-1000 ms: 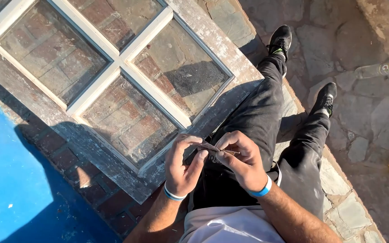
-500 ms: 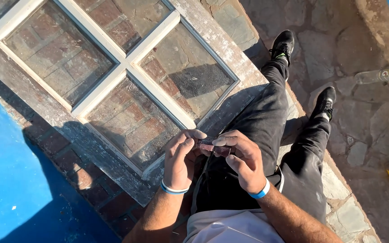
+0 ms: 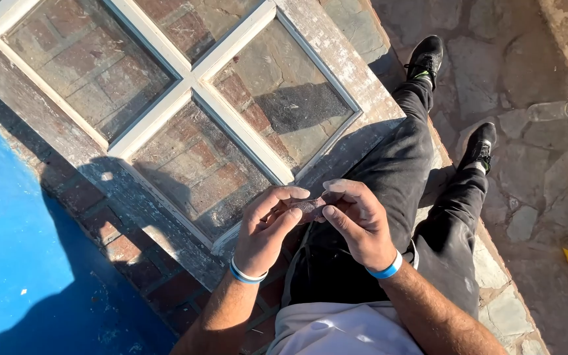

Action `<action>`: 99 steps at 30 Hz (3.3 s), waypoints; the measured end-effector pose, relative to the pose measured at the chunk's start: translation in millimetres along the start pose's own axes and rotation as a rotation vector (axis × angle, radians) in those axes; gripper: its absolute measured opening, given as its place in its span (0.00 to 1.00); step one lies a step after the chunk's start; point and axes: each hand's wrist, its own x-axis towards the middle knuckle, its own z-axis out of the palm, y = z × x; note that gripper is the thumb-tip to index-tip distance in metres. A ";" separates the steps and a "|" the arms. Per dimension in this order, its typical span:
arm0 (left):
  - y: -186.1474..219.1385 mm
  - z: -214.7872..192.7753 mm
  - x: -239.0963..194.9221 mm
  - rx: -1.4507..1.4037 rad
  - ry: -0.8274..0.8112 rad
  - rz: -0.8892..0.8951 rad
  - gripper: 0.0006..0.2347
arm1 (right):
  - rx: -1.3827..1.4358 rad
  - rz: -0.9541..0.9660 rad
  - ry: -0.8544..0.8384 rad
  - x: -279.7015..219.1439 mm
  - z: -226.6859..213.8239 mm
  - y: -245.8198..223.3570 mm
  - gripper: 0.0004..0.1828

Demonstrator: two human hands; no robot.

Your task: The person sands the wooden cross-sections and frame of an old glass window with sandpaper.

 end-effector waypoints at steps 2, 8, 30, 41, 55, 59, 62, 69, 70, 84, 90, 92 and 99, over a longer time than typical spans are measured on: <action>-14.9 -1.8 -2.4 -0.134 -0.003 -0.044 0.08 | -0.257 -0.124 -0.092 -0.3 -4.6 3.8 0.14; 6.9 -1.5 7.4 0.014 0.039 -0.118 0.11 | -0.284 -0.001 -0.133 12.4 2.9 -17.8 0.12; 22.1 -40.2 -1.7 -0.165 -0.215 -0.247 0.14 | -1.066 -0.676 -0.548 53.3 14.6 -48.8 0.16; 9.8 -24.2 -6.5 -0.108 -0.145 -0.268 0.16 | -0.858 -0.147 -0.380 26.0 13.2 -41.5 0.04; 4.9 3.9 -9.5 0.043 -0.247 -0.264 0.08 | -0.721 0.071 -0.338 -1.9 -22.1 -43.9 0.05; 2.6 13.9 -10.8 0.108 -0.226 -0.239 0.09 | -0.534 0.338 -0.274 -11.6 -27.7 -45.1 0.10; 6.8 20.5 -14.2 0.151 -0.232 -0.157 0.08 | -0.647 0.109 -0.288 -15.9 -14.5 -52.5 0.12; 10.4 34.0 -16.4 0.318 -0.210 0.034 0.08 | -0.432 0.152 -0.263 -24.3 -16.9 -37.7 0.18; 7.1 38.0 -22.3 0.299 -0.188 0.001 0.08 | -0.419 0.138 -0.268 -30.2 -18.1 -37.3 0.18; -26.8 35.5 -15.1 -0.286 -0.004 -0.137 0.04 | -0.776 -0.301 -0.281 -9.7 -13.9 -45.1 0.13; -12.7 22.8 -11.5 0.215 0.109 0.169 0.06 | -0.907 -0.156 -0.279 0.8 -14.1 -28.4 0.13; -10.5 19.6 -8.7 0.123 0.111 0.114 0.06 | -0.885 -0.147 -0.255 5.8 -2.1 -30.8 0.11; -8.8 -13.1 -1.3 0.124 0.029 0.155 0.08 | -0.756 -0.039 -0.341 34.3 2.7 -23.8 0.08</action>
